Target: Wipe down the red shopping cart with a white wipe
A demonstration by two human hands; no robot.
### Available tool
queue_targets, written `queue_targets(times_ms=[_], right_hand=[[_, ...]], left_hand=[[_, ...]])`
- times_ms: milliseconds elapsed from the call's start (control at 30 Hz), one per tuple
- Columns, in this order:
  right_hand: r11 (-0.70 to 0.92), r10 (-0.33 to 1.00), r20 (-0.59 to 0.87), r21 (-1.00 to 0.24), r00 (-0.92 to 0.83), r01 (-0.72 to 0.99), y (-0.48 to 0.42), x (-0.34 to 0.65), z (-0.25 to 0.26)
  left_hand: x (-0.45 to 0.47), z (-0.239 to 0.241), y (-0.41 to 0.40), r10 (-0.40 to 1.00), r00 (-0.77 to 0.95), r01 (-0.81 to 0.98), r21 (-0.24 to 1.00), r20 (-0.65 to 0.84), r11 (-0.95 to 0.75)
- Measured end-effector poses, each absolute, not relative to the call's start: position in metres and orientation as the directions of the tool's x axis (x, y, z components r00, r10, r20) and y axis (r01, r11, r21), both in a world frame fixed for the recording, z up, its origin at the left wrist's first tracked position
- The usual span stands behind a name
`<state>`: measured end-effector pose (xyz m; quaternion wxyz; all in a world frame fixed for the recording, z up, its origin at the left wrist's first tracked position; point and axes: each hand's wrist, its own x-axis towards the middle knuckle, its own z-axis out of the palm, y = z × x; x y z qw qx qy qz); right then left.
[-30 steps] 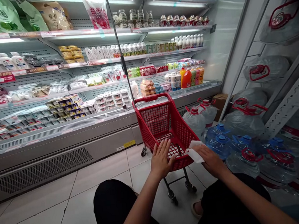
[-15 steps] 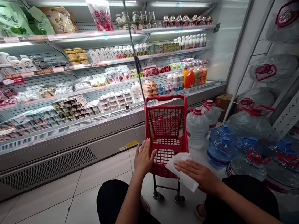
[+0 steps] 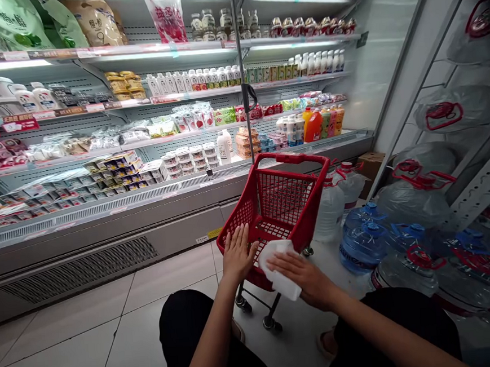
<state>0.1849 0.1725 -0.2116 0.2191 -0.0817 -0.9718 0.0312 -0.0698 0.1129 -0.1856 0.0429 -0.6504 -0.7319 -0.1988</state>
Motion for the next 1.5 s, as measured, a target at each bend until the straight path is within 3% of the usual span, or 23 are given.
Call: queue_targets(times_ms=[67, 167, 433, 567, 733, 1067, 1167, 1333, 1400, 1500], right_hand=[[0.994, 0.101, 0.397, -0.075, -0.912, 0.078, 0.159, 0.175, -0.21], [0.996, 0.084, 0.405, -0.034, -0.91, 0.077, 0.175, 0.171, -0.208], [0.86, 0.421, 0.579, -0.01, -0.699, 0.509, 0.289, 0.231, -0.2], [0.904, 0.356, 0.551, 0.001, -0.755, 0.427, 0.247, 0.204, -0.204], [0.966, 0.225, 0.484, 0.003, -0.846, 0.259, 0.197, 0.157, -0.206], [0.811, 0.463, 0.616, -0.004, -0.637, 0.585, 0.311, 0.236, -0.178], [0.839, 0.428, 0.618, 0.001, -0.66, 0.545, 0.281, 0.218, -0.186], [0.94, 0.253, 0.514, 0.069, -0.82, 0.334, 0.232, 0.18, -0.196], [0.935, 0.25, 0.51, 0.092, -0.823, 0.341, 0.243, 0.19, -0.191], [0.87, 0.353, 0.569, 0.092, -0.743, 0.485, 0.284, 0.232, -0.177]], left_hand=[[-0.069, -0.186, 0.111, 0.929, -0.209, 0.954, 0.271, 0.306, 0.126], [-0.056, -0.192, 0.102, 0.933, -0.166, 0.956, 0.284, 0.32, 0.073], [-0.073, -0.189, 0.095, 0.948, -0.154, 0.952, 0.298, 0.279, 0.067], [-0.062, -0.18, 0.108, 0.935, -0.224, 0.935, 0.331, 0.275, 0.127], [-0.024, -0.179, 0.112, 0.921, -0.107, 0.953, 0.303, 0.375, -0.013], [-0.059, -0.174, 0.091, 0.924, -0.138, 0.955, 0.296, 0.357, 0.028], [-0.056, -0.175, 0.091, 0.917, -0.167, 0.958, 0.28, 0.362, 0.064], [-0.057, -0.18, 0.086, 0.924, -0.127, 0.968, 0.249, 0.36, 0.036], [-0.062, -0.182, 0.083, 0.92, -0.1, 0.972, 0.236, 0.379, 0.009], [-0.07, -0.185, 0.082, 0.902, -0.069, 0.979, 0.203, 0.427, -0.022]])
